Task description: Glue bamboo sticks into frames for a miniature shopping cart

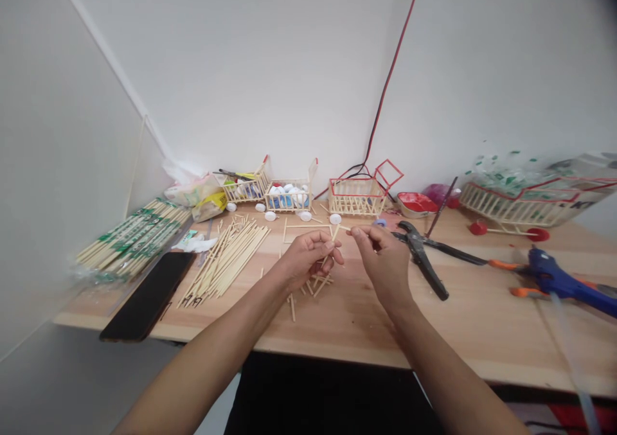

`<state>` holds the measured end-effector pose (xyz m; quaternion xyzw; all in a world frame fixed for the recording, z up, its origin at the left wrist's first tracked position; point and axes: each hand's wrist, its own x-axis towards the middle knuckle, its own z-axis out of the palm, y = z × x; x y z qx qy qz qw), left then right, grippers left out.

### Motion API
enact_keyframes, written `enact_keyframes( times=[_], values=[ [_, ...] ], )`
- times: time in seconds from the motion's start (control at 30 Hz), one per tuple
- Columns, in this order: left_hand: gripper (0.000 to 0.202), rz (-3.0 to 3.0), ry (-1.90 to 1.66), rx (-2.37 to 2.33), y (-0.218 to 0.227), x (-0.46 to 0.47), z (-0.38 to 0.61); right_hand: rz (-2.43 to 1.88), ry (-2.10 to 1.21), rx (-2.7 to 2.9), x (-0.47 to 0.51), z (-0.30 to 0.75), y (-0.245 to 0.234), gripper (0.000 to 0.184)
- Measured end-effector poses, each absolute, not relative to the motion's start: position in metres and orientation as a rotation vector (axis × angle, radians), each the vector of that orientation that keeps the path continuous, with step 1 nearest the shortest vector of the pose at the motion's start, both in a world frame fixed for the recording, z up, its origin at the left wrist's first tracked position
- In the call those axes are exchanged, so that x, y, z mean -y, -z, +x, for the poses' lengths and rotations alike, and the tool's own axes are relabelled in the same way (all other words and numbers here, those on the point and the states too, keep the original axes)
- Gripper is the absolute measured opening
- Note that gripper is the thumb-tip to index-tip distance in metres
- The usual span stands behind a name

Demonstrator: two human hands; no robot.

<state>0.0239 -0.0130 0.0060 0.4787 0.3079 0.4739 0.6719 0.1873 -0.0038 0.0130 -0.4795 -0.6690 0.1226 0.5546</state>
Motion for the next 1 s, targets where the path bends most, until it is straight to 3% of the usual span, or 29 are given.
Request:
enact_keyframes(
  times=[1.0],
  values=[
    [0.037, 1.123, -1.065, -0.728, -0.0069, 0.0131, 0.0247, -1.107, -0.316, 1.596, 0.0023, 0.1874, -0.0110, 0.025]
  ],
)
